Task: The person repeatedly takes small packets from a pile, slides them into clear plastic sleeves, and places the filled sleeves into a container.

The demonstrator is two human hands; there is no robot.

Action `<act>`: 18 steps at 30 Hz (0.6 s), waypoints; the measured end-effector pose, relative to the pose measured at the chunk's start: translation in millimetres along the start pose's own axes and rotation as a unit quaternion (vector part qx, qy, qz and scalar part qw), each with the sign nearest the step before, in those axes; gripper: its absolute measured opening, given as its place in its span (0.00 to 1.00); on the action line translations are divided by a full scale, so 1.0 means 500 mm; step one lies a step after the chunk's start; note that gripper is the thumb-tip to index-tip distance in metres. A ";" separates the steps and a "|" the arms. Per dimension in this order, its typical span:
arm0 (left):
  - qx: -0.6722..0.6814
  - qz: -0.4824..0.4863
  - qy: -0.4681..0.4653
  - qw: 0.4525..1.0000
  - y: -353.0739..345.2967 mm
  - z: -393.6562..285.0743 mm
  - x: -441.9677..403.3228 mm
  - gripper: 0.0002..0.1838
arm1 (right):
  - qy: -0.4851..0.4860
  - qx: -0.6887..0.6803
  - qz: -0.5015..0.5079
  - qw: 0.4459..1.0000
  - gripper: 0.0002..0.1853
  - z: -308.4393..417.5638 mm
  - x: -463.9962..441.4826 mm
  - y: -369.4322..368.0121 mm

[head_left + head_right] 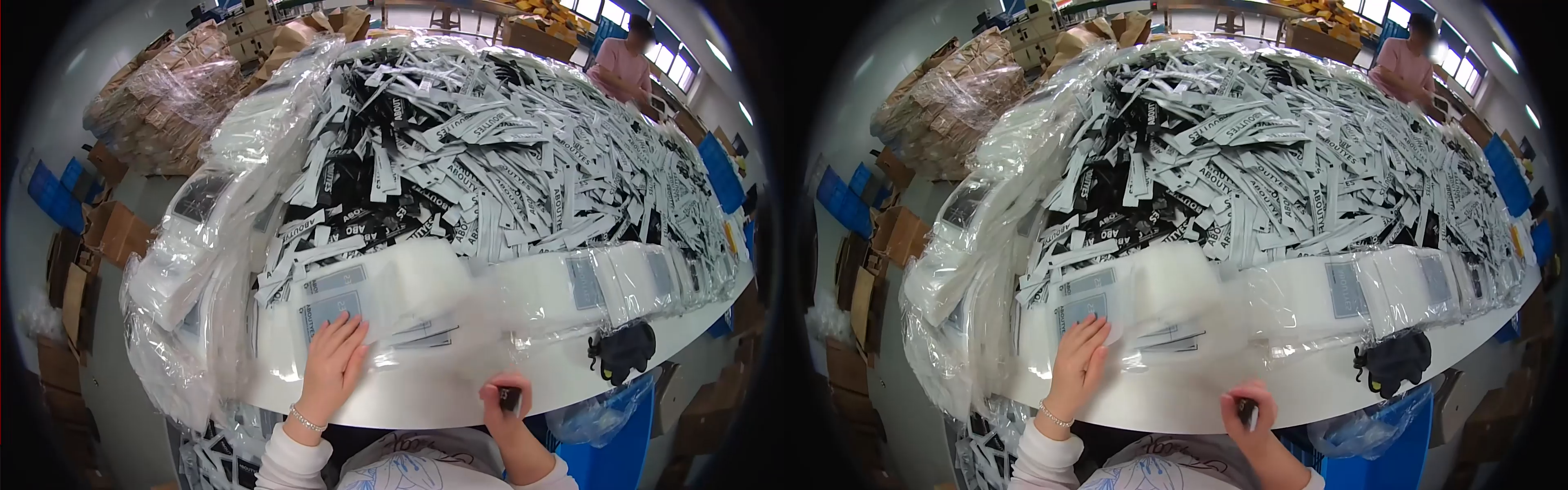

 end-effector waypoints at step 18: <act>-0.052 0.066 -0.033 0.996 -0.057 -0.139 0.151 0.25 | -0.254 0.066 0.159 0.952 0.11 0.020 -0.023 -0.112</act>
Point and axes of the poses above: each hand's wrist, its own x-axis away from the middle knuckle, its own y-axis out of the back of the hand, z = x × y, the point moved 5 cm from there along -x, towards the middle knuckle, and after that the axes turned 10 degrees about -x, right-handed, at the moved point
